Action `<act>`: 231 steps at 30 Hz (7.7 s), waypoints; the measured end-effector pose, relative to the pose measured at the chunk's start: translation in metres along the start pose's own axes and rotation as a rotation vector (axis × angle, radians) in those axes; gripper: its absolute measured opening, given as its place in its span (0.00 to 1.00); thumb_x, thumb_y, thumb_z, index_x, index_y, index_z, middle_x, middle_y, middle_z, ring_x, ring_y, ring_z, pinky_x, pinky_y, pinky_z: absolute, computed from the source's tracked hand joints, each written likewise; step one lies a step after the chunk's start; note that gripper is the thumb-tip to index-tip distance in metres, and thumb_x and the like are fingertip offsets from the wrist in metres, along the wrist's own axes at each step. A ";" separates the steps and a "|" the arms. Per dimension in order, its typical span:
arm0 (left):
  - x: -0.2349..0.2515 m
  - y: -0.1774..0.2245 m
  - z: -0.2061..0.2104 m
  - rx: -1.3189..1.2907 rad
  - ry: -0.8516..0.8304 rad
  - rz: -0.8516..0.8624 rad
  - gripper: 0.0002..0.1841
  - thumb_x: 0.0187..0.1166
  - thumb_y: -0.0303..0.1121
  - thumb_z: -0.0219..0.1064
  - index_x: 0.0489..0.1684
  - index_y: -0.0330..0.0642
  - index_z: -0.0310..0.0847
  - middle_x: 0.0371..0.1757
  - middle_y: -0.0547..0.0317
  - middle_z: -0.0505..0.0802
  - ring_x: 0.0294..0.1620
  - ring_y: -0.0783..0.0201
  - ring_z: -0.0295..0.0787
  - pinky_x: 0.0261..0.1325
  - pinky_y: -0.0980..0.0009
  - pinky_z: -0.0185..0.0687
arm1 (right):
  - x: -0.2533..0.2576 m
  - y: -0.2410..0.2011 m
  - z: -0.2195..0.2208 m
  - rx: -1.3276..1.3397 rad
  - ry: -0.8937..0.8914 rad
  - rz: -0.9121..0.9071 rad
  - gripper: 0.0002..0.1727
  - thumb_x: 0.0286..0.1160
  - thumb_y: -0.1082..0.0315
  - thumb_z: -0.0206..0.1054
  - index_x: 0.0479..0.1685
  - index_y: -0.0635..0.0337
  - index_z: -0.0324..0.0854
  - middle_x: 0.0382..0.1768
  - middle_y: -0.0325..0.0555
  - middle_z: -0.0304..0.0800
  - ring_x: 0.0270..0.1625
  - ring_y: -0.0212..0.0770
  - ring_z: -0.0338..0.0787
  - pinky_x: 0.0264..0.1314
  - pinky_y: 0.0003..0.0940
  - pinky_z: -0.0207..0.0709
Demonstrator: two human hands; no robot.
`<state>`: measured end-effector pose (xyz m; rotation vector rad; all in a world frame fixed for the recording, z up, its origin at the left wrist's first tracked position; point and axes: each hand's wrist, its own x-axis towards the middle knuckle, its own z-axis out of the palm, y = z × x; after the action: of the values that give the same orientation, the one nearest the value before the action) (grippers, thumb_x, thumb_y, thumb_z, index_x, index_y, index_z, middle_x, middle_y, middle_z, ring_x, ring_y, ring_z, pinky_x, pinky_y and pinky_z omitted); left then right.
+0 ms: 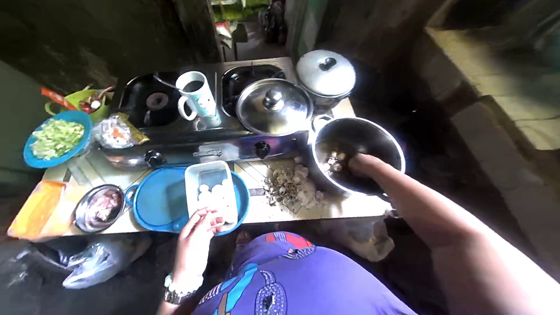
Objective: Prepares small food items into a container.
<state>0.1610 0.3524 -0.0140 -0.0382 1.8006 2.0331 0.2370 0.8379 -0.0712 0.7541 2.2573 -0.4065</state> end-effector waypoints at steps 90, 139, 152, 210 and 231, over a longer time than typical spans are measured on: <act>-0.016 -0.023 -0.069 1.055 0.047 0.599 0.18 0.76 0.41 0.69 0.54 0.37 0.92 0.70 0.39 0.87 0.75 0.37 0.79 0.77 0.46 0.73 | -0.052 -0.202 0.163 0.094 0.714 -0.999 0.11 0.80 0.67 0.66 0.48 0.61 0.92 0.50 0.51 0.97 0.56 0.61 0.92 0.58 0.59 0.82; -0.004 -0.015 -0.065 1.091 -0.068 0.652 0.12 0.78 0.31 0.69 0.51 0.35 0.93 0.66 0.40 0.90 0.71 0.43 0.85 0.76 0.51 0.77 | -0.070 -0.202 0.159 0.190 0.480 -0.895 0.13 0.82 0.73 0.63 0.56 0.71 0.88 0.59 0.66 0.90 0.64 0.66 0.90 0.66 0.59 0.82; 0.007 -0.018 -0.018 1.040 -0.331 0.714 0.11 0.79 0.32 0.69 0.50 0.35 0.93 0.63 0.42 0.91 0.70 0.44 0.86 0.74 0.52 0.79 | -0.068 -0.205 0.161 0.261 0.818 -1.017 0.13 0.75 0.60 0.70 0.39 0.64 0.88 0.38 0.57 0.92 0.39 0.52 0.94 0.43 0.42 0.89; 0.042 -0.033 0.080 -0.009 -0.634 0.063 0.16 0.67 0.15 0.72 0.54 0.33 0.85 0.46 0.60 0.96 0.40 0.68 0.94 0.46 0.70 0.93 | -0.134 -0.166 0.089 0.670 0.742 -0.932 0.07 0.70 0.73 0.67 0.35 0.70 0.86 0.35 0.56 0.88 0.36 0.40 0.87 0.42 0.25 0.80; 0.039 -0.024 0.080 -0.197 -0.645 -0.202 0.19 0.80 0.17 0.58 0.69 0.30 0.76 0.50 0.56 0.93 0.45 0.65 0.93 0.56 0.69 0.89 | -0.127 -0.159 0.090 0.754 0.683 -0.587 0.12 0.76 0.70 0.65 0.45 0.71 0.88 0.41 0.57 0.92 0.42 0.41 0.91 0.49 0.32 0.83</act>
<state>0.1535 0.4416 -0.0350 0.3269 1.1486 1.7929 0.2591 0.6202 -0.0329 0.6128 2.9806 -1.5341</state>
